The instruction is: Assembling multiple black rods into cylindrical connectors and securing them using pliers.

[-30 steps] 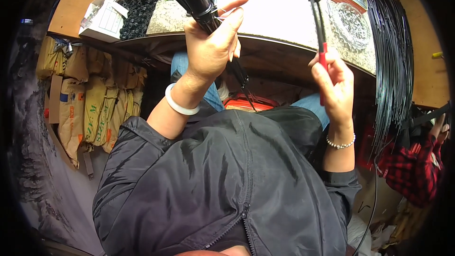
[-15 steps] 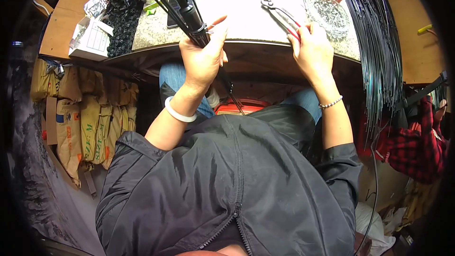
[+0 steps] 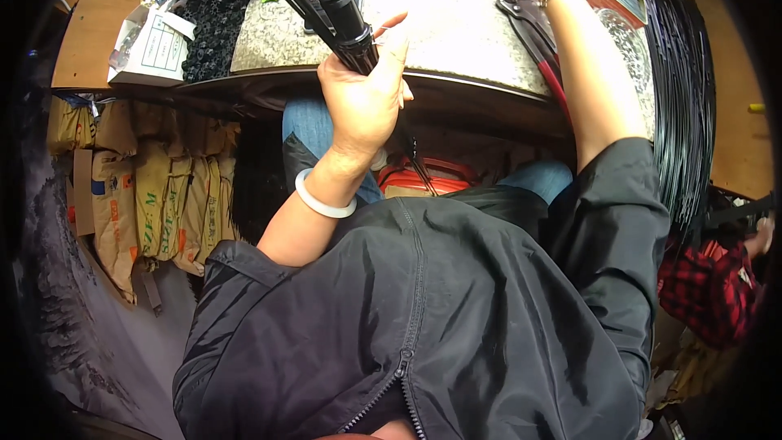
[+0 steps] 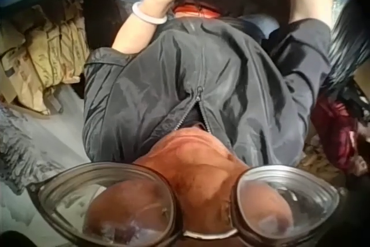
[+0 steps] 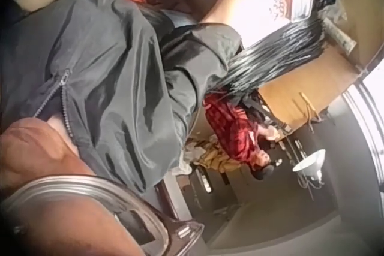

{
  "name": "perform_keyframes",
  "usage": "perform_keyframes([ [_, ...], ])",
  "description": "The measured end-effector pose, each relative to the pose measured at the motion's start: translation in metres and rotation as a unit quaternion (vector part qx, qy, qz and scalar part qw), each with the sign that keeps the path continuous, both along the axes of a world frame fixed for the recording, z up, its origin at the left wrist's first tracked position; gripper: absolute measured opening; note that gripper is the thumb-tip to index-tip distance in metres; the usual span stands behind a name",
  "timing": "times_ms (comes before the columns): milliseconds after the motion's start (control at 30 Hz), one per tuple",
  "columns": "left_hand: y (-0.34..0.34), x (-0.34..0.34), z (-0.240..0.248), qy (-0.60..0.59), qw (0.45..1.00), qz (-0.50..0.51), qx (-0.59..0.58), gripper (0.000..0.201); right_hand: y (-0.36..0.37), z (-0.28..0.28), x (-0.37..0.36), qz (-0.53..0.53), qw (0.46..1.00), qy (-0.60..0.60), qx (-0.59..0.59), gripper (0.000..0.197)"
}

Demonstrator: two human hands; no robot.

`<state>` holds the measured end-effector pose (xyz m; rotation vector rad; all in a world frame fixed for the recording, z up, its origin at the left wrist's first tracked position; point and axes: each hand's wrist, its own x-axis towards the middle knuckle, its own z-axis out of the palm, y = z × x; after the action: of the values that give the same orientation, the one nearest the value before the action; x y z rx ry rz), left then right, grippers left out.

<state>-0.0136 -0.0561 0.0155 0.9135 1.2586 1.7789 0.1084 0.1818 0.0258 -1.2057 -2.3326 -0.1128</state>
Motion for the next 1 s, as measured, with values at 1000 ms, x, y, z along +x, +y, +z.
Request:
perform_keyframes([
  [1000,-0.003,0.009,-0.005,0.050,0.998,0.006,0.034,0.015,-0.266,0.032,0.069,0.120,0.922,0.287,-0.230,0.018],
])
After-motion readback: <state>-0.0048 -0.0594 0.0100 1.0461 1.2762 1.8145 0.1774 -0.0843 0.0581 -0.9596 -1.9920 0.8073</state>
